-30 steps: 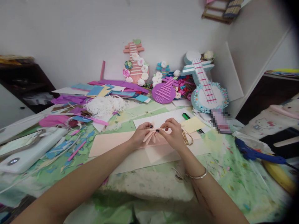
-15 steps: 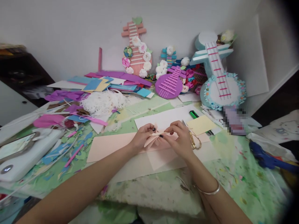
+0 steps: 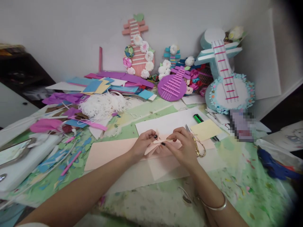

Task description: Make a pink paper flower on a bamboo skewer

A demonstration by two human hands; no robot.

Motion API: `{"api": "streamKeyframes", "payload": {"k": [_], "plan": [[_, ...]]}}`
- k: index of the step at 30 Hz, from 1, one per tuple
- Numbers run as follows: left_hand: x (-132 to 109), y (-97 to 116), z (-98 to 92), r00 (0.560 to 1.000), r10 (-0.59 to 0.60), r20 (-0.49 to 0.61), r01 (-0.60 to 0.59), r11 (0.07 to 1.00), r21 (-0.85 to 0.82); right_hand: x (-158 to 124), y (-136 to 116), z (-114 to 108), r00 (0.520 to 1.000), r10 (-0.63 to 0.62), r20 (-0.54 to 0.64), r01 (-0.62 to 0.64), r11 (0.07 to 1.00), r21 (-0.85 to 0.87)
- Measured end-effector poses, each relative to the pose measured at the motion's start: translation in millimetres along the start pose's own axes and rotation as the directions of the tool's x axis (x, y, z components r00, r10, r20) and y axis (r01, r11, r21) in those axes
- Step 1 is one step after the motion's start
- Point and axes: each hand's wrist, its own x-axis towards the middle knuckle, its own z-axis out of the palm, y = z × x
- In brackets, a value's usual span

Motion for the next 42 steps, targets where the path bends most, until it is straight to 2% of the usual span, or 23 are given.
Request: {"api": "streamKeyframes", "payload": {"k": [10, 20, 26, 42], "plan": [[-4.5, 12.5, 10.2, 0.998, -0.05, 0.047, 0.053, 0.996, -0.072, 0.2, -2.5, 2.5, 0.999, 0.037, 0.0, -0.037, 0.997, 0.074], [-1.3, 7.5, 0.3, 0.997, -0.029, 0.074, 0.034, 0.997, -0.069, 0.9, -2.8, 0.6, 0.999, 0.03, 0.021, -0.03, 0.999, 0.019], [-0.7, 5.3, -2.7, 0.993, -0.027, 0.115, 0.032, 0.998, -0.047, 1.2, 0.3, 0.9, 0.998, 0.063, 0.028, -0.065, 0.996, 0.061], [-0.9, 7.7, -1.8, 0.995, -0.019, 0.094, 0.02, 1.0, -0.009, 0.0, 3.3, 2.3, 0.998, 0.059, 0.013, -0.06, 0.99, 0.125]]}}
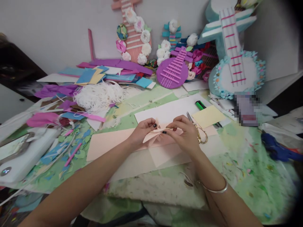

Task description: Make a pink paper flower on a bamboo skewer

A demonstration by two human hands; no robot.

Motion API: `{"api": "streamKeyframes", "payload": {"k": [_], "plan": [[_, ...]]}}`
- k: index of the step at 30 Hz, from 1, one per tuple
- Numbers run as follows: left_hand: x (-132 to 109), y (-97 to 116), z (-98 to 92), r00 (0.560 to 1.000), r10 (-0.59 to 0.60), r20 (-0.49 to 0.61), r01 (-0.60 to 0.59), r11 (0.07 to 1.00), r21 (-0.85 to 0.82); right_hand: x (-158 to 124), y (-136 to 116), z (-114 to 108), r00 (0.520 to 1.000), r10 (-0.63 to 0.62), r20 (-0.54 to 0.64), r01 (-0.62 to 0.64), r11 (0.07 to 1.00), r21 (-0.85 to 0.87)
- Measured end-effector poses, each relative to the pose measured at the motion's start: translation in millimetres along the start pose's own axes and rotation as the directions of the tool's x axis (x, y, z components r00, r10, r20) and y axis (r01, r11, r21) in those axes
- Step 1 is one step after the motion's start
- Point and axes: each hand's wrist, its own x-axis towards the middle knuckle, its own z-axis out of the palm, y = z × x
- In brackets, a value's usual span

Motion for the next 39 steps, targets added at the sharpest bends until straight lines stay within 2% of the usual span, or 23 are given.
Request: {"api": "streamKeyframes", "payload": {"k": [7, 15, 19, 25, 28, 30, 33, 36, 39], "plan": [[-0.8, 0.4, -1.3, 0.999, 0.014, -0.033, -0.013, 0.999, 0.031, -1.3, 0.8, -0.4, 0.998, -0.062, 0.015, 0.063, 0.994, -0.09], [-1.1, 3.1, -0.8, 0.998, 0.033, -0.049, -0.035, 0.998, -0.051, 3.3, 14.8, -11.6, 0.993, -0.092, 0.071, 0.097, 0.993, -0.066], [-1.1, 6.5, 1.1, 0.998, 0.017, -0.056, -0.023, 0.994, -0.11, 8.5, 27.4, -25.4, 0.996, -0.057, 0.073, 0.061, 0.997, -0.054], [-0.7, 5.6, -0.2, 0.994, 0.11, -0.002, -0.11, 0.988, -0.109, 9.8, 49.7, -51.0, 0.997, 0.05, 0.051, -0.048, 0.998, -0.042], [-2.4, 6.3, 1.0, 0.995, 0.094, 0.044, -0.094, 0.996, -0.003, 9.3, 40.5, -49.3, 0.994, 0.113, -0.008, -0.113, 0.993, 0.024], [-4.3, 7.5, 3.6, 0.995, 0.072, 0.07, -0.078, 0.993, 0.088, 9.4, 24.6, -40.2, 0.988, 0.146, 0.052, -0.151, 0.983, 0.108], [-6.9, 8.1, 8.7, 0.995, 0.026, 0.098, -0.04, 0.989, 0.145, 10.0, -2.6, -23.0, 0.978, 0.095, 0.184, -0.124, 0.98, 0.158], [-7.9, 5.1, 11.6, 0.991, -0.014, 0.132, -0.001, 0.993, 0.114, 10.6, -19.0, -13.0, 0.954, 0.047, 0.295, -0.112, 0.971, 0.21], [-7.4, 1.4, 10.5, 0.985, -0.042, 0.165, 0.035, 0.998, 0.048, 10.0, -21.5, -11.5, 0.94, 0.04, 0.339, -0.124, 0.965, 0.233]]}}
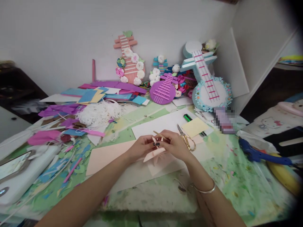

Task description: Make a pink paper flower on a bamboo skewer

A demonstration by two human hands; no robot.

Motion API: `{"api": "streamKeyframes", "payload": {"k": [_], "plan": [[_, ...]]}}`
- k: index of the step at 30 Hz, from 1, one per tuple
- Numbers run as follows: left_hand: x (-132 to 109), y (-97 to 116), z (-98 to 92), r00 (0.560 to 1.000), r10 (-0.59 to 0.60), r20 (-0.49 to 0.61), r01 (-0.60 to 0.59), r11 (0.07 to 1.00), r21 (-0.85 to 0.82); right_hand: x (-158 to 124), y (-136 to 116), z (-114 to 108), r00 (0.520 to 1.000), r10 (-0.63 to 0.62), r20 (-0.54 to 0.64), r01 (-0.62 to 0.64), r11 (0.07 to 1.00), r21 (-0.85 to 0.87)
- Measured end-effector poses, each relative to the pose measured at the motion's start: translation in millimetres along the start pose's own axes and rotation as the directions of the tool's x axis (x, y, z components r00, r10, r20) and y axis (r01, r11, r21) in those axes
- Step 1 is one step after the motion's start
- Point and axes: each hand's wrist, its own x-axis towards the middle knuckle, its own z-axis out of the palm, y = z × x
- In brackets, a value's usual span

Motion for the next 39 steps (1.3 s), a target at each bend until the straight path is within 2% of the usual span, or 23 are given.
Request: {"api": "streamKeyframes", "payload": {"k": [6, 10, 16, 24, 30, 33, 35, 39], "plan": [[-0.3, 0.1, -4.2, 0.999, -0.033, 0.021, 0.03, 0.994, 0.103, -3.0, 4.7, 0.7, 0.997, 0.071, 0.002, -0.071, 0.995, 0.069], [-0.5, -0.8, -5.3, 1.0, -0.023, 0.017, 0.022, 0.994, 0.103, -2.8, 6.0, 3.7, 0.995, 0.087, -0.057, -0.084, 0.994, 0.063], [0.0, -3.5, -9.1, 1.0, -0.022, -0.016, 0.024, 0.988, 0.15, -3.7, 12.0, 5.9, 0.99, 0.028, -0.141, -0.034, 0.999, -0.04], [-3.0, 3.8, -5.3, 0.998, 0.066, -0.022, -0.059, 0.971, 0.231, -6.4, 2.5, 4.6, 0.984, -0.094, -0.152, 0.06, 0.975, -0.213], [-5.6, 9.7, -0.1, 0.987, 0.118, -0.109, -0.075, 0.938, 0.339, -7.3, 2.4, 2.0, 0.981, -0.084, -0.177, 0.036, 0.966, -0.256], [-5.2, 9.0, -0.2, 0.969, 0.167, -0.181, -0.105, 0.945, 0.309, -6.6, 2.4, 0.2, 0.979, -0.031, -0.204, -0.006, 0.985, -0.175], [-5.2, 8.6, -0.6, 0.964, 0.162, -0.212, -0.106, 0.962, 0.251, -6.1, 2.4, 0.2, 0.978, 0.053, -0.2, -0.063, 0.997, -0.045], [-6.7, 8.9, -0.5, 0.97, 0.146, -0.196, -0.119, 0.982, 0.145, -5.5, 4.5, 2.8, 0.975, 0.196, -0.102, -0.166, 0.954, 0.251]]}}
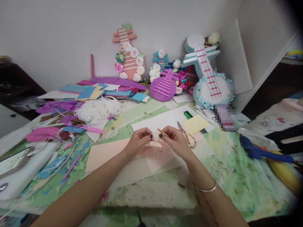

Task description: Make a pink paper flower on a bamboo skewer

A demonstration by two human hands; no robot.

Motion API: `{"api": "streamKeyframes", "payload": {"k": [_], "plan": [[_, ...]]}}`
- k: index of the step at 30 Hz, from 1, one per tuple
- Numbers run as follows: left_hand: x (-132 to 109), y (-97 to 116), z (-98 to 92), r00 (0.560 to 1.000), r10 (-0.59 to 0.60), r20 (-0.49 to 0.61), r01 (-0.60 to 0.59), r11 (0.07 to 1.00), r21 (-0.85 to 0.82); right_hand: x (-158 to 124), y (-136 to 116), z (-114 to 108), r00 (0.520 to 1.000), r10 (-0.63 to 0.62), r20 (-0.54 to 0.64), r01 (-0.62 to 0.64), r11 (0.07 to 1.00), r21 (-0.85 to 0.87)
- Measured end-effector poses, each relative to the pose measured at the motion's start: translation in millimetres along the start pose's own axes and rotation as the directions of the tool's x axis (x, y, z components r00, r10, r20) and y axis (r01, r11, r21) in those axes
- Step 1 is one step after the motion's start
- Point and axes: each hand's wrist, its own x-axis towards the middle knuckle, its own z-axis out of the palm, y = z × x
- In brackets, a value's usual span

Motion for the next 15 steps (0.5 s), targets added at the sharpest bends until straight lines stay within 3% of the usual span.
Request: {"api": "streamKeyframes", "payload": {"k": [5, 15], "plan": [[-1.4, -0.4, 0.4, 0.998, 0.032, 0.054, -0.032, 0.999, -0.018, 0.2, 5.1, 2.1, 1.0, 0.004, 0.002, -0.004, 0.998, 0.07], [1.6, 0.2, -1.5, 0.999, -0.02, 0.042, 0.019, 1.0, 0.015, -2.2, 2.4, -2.6, 0.992, -0.125, -0.03, 0.112, 0.957, -0.267]]}}
